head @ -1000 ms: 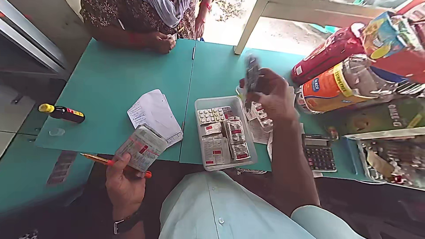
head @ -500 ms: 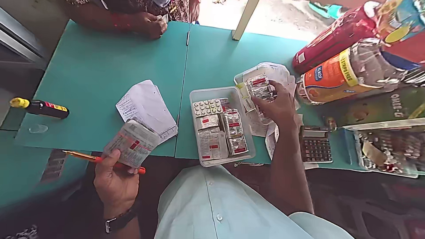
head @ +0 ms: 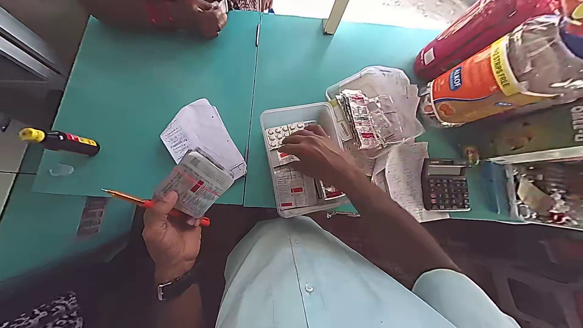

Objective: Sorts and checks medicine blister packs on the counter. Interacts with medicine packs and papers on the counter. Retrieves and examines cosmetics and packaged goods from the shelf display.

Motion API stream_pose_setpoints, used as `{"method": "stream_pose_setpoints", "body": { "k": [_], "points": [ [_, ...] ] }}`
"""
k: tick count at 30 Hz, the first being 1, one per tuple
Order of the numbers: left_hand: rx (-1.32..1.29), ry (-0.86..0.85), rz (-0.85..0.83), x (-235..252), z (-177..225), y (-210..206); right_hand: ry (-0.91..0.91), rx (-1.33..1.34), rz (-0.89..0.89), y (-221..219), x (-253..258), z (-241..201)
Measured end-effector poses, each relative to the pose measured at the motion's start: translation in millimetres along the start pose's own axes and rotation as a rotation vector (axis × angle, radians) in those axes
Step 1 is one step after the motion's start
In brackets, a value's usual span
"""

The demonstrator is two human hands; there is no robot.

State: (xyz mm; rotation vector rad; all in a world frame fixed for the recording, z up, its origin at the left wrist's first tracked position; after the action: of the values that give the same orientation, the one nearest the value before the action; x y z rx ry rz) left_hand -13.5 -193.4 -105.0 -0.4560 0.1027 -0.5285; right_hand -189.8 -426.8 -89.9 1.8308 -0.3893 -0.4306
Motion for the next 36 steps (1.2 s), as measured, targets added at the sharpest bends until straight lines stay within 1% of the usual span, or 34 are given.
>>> {"method": "stream_pose_setpoints", "body": {
  "k": [1,3,6,9,13,15,17,18,20,22,23,25,27,32,36],
  "points": [
    [0.001,-0.006,-0.005,0.2,1.6,-0.4,0.011,-0.024,-0.018,-1.3,7.9,3.2],
    [0.009,-0.007,0.004,-0.4,2.6,1.2,0.012,-0.013,0.013,11.3,17.3,12.1],
    [0.018,0.004,0.018,-3.2,0.1,5.1,-0.077,0.042,0.064,30.4,29.1,34.7],
    [0.009,0.009,0.017,-7.1,-0.3,4.5,-0.141,0.074,0.069,33.5,36.5,47.4],
    [-0.001,0.001,0.019,-8.8,-0.3,5.8,-0.175,0.076,0.077,31.4,34.1,48.3],
    [-0.003,-0.004,0.016,-8.1,0.5,7.7,-0.113,0.144,0.029,27.3,30.4,42.9],
    [-0.007,-0.005,0.007,-8.1,0.5,7.5,-0.008,0.223,-0.11,23.5,21.7,34.8],
    [-0.013,-0.006,-0.002,-8.5,-0.1,6.7,0.036,0.26,-0.141,27.5,13.8,32.4],
    [-0.024,-0.008,-0.014,-8.9,-0.4,4.5,0.047,0.327,-0.03,50.7,-4.4,34.6],
    [-0.02,-0.004,0.0,-10.6,-1.3,4.5,-0.052,0.275,0.056,66.3,-21.1,42.9],
    [-0.009,-0.001,0.004,-11.3,-1.9,5.2,-0.097,0.21,0.063,67.1,-26.6,46.2],
    [0.017,0.007,0.004,-11.9,-3.8,5.6,-0.196,0.09,-0.021,56.0,-30.3,53.2],
    [0.018,0.009,-0.008,-11.1,-5.9,2.7,-0.254,0.002,-0.108,45.2,-27.2,59.4],
    [0.0,0.011,-0.033,-10.0,-4.2,-6.8,-0.306,-0.113,-0.11,35.8,-19.4,63.6],
    [-0.002,0.007,-0.059,-9.8,-4.9,-7.0,-0.298,-0.159,-0.111,30.8,-21.5,63.4]
  ]
}}
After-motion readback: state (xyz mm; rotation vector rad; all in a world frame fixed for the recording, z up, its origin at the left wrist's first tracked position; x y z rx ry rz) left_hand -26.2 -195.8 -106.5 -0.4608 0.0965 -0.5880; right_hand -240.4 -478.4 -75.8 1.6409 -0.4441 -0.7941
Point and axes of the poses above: each hand's wrist, its own x-axis towards the middle knuckle, its own y-axis out of the back of the hand, z = x × y, the point moved 9 cm from there along x, towards the middle knuckle, and after that the axes turned 13 degrees about -y, right-handed, at the moved point
